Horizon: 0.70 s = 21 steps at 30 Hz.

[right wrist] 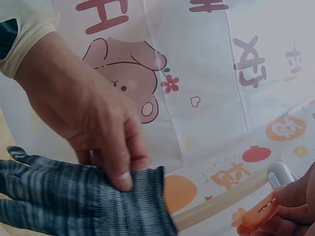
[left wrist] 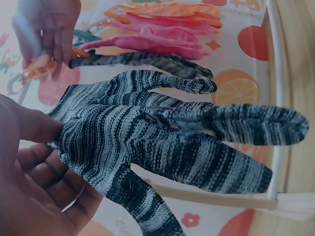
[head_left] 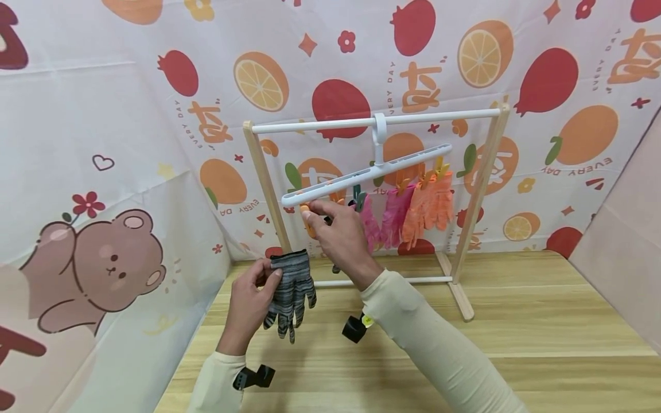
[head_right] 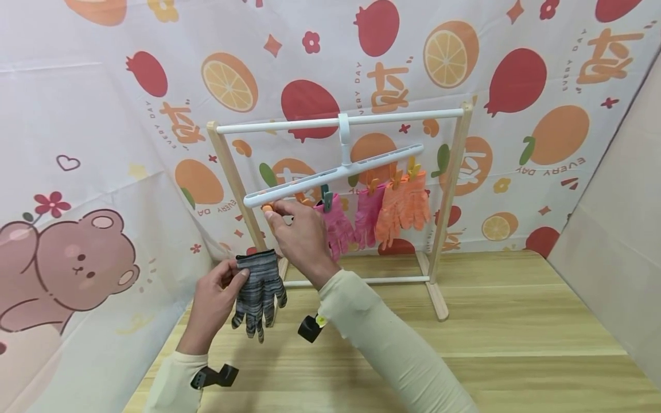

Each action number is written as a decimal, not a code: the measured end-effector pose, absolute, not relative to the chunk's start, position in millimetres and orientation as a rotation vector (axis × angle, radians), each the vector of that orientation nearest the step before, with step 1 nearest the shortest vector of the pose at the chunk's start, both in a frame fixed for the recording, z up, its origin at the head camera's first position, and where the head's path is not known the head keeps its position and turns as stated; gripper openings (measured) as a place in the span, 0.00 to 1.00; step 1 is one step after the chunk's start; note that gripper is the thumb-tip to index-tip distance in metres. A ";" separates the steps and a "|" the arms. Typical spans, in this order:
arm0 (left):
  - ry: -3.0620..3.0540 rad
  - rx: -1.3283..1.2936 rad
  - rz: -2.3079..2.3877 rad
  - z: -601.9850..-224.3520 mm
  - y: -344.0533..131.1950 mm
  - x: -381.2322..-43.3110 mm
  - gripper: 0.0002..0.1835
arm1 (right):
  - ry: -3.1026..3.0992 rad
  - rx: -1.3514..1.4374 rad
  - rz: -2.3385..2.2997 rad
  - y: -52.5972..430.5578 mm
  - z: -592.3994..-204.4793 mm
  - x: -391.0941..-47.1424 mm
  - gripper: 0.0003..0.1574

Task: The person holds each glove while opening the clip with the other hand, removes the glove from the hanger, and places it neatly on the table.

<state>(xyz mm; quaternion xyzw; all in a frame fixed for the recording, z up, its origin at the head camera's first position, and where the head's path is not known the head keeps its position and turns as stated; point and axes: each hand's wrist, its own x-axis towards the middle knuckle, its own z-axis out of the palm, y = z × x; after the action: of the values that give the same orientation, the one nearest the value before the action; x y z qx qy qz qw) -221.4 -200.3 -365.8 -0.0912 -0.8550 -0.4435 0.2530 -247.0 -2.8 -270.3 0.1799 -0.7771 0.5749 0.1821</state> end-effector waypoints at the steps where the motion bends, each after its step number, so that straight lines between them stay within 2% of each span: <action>1: -2.329 -0.241 -1.212 -368.0 -201.8 -221.6 0.03 | -2.193 0.509 1.622 -2.6 -270.5 -247.2 0.19; 12: -2.434 -0.108 -1.249 -397.3 -225.2 -225.9 0.05 | -2.206 0.471 1.643 -2.1 -271.3 -247.9 0.21; 21: -2.577 0.101 -1.315 -430.9 -260.2 -236.7 0.06 | -2.222 0.469 1.641 -2.5 -270.6 -248.4 0.21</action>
<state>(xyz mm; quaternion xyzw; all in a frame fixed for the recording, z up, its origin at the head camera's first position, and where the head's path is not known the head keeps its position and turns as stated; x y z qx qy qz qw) -236.7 -260.2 -430.9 0.0345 -0.8834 -0.4508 0.1233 -248.4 -2.5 -270.6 0.1648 -0.7818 0.5771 0.1691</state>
